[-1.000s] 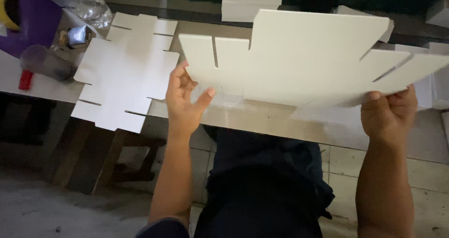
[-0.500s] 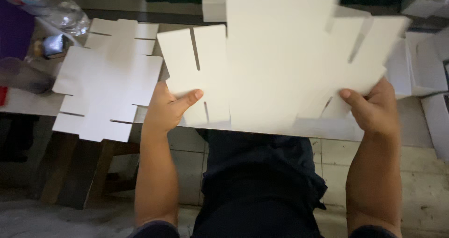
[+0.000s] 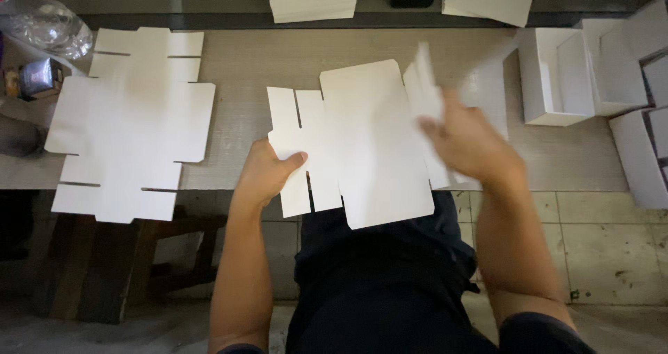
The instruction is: The person assembles white cardboard boxes by folding the flat pieces along pre-scored lines and tucking the tabs into slots to form the box structure. The person repeatedly picks up flat cardboard pieces from a stack, folds them into rectangular boxes, and places the finished boxes on the table.
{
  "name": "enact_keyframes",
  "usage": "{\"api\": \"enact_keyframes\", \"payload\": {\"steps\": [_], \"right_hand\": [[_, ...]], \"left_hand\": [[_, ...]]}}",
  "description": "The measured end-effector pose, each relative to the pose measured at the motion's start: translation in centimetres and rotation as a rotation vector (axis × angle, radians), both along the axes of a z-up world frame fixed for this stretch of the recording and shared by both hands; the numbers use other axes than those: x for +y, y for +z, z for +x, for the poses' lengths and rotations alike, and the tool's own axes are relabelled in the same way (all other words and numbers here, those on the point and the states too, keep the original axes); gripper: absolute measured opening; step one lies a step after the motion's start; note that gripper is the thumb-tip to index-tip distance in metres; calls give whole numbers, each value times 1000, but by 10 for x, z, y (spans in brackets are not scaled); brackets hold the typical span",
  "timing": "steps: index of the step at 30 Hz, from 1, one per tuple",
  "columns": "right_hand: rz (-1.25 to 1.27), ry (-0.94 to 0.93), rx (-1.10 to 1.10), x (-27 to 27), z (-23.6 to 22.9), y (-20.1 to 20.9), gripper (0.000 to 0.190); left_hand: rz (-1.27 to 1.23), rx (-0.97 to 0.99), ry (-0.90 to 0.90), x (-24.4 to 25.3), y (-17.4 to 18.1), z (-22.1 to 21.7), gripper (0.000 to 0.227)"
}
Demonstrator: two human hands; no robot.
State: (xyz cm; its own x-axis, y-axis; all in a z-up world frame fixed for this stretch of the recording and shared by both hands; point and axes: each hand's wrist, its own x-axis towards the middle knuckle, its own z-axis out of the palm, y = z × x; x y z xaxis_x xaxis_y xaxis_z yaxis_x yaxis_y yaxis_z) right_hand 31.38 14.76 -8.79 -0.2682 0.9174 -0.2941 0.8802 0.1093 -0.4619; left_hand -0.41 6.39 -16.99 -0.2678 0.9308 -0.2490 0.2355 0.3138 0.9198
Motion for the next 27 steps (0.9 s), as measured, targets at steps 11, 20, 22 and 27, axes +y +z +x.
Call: {"api": "enact_keyframes", "payload": {"steps": [11, 20, 22, 27], "right_hand": [[148, 262, -319, -51, -103, -17, 91], [207, 123, -40, -35, -22, 35, 69], [241, 1, -49, -23, 11, 20, 58], [161, -139, -134, 8, 66, -32, 59]], "left_hand": [[-15, -57, 2, -2, 21, 6, 22], [-7, 3, -11, -5, 15, -1, 24], [5, 21, -26, -6, 10, -3, 24], [-14, -4, 28, -6, -34, -15, 24]]}}
